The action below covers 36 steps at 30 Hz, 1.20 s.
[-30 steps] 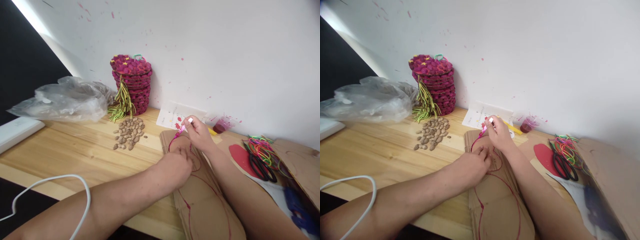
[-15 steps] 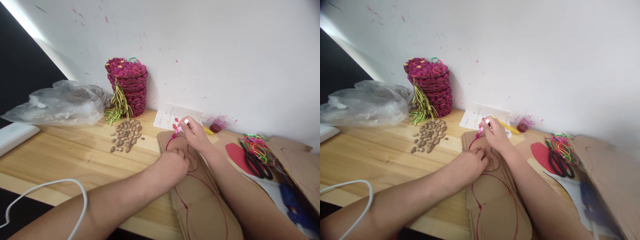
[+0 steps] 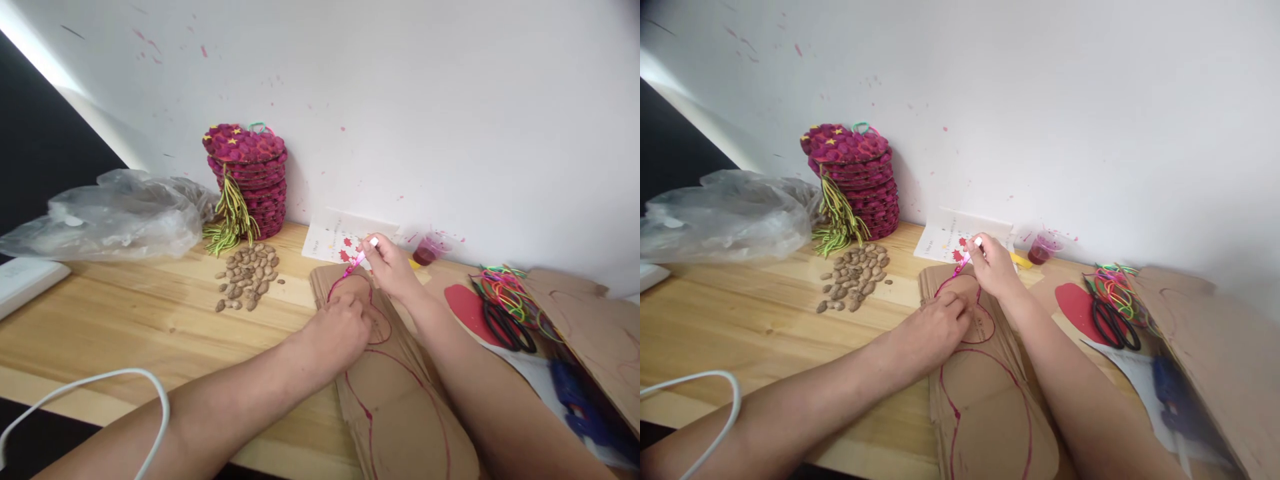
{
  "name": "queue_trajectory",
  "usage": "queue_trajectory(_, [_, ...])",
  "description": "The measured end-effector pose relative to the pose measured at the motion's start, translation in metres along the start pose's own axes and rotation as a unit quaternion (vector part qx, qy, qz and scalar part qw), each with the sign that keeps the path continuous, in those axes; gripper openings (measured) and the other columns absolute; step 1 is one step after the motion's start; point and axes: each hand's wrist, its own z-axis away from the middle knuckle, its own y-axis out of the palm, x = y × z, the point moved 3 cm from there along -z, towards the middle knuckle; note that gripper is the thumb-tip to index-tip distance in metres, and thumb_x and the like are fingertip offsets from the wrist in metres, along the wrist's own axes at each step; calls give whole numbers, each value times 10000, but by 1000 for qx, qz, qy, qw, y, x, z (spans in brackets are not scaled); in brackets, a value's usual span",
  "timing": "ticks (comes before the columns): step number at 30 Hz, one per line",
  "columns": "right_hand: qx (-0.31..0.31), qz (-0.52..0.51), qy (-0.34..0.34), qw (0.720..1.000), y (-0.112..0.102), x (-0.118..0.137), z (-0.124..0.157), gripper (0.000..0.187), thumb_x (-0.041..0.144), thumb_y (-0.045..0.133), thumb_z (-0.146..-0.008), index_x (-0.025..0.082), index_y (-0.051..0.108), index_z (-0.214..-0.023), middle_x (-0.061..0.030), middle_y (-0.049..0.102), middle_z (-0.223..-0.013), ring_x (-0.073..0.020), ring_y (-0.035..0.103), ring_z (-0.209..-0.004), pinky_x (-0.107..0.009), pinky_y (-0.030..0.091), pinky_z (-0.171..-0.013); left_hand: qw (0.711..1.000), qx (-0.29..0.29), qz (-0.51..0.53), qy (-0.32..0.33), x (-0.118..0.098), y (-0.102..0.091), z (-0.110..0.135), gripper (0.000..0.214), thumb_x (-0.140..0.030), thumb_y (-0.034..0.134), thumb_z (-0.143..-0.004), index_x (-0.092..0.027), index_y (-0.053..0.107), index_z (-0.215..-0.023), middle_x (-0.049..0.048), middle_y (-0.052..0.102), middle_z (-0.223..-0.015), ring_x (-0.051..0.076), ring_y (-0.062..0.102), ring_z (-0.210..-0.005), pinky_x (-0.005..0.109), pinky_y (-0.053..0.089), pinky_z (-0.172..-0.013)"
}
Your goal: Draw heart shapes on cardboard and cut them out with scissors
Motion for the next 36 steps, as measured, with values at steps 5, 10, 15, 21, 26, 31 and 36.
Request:
queue_trajectory(5, [-10,12,12,1000,-3,-3,0,298,463,444,-1013,245,559,-846,-4,598,-733,-208,554,-696,-330,408,-673,1000,2,-5,2,1,0,-1,324,-98,443,-1012,-64,719,-1179,196,707,-1182,301,667,-1149,381,569,-900])
queue_trajectory(10, [-13,28,23,999,-10,-6,0,285,443,447,-1008,247,566,-839,3,582,-701,-208,547,-680,-325,400,-652,1000,15,-19,-6,1,-4,0,325,-84,442,-1006,-77,704,-1198,200,694,-1171,285,706,-1082,387,600,-863])
queue_trajectory(15, [-19,38,30,999,-15,-12,-1,282,443,461,-1005,250,556,-823,7,579,-683,-208,544,-660,-321,398,-634,999,12,-33,-6,-1,-6,1,319,-62,425,-990,-69,697,-1155,194,685,-1103,260,721,-952,383,606,-807])
queue_trajectory(21, [-16,25,11,1000,-12,-7,0,286,443,450,-1017,250,571,-845,7,590,-694,-199,547,-656,-314,402,-633,999,11,-45,0,0,-3,1,340,-53,425,-981,-68,685,-1201,200,675,-1130,275,722,-956,396,609,-782])
queue_trajectory(26, [-27,18,25,999,-12,-6,4,265,429,460,-1003,253,540,-822,14,565,-675,-199,542,-659,-312,394,-629,998,19,-52,-4,1,-5,2,354,-58,419,-991,-69,680,-1230,194,681,-1148,276,721,-965,418,605,-817])
queue_trajectory(31, [-21,17,41,999,-15,-1,7,251,434,483,-991,249,541,-831,24,557,-681,-188,527,-638,-309,393,-637,998,21,-60,3,0,-7,2,334,-63,432,-993,-68,688,-1207,195,690,-1143,264,723,-964,416,590,-851])
queue_trajectory(36, [-10,30,15,999,-8,8,6,258,435,468,-1005,240,560,-863,-8,599,-769,-200,547,-706,-317,400,-681,998,8,-56,9,1,-3,1,337,-70,438,-995,-65,690,-1219,194,693,-1132,268,722,-981,422,586,-864])
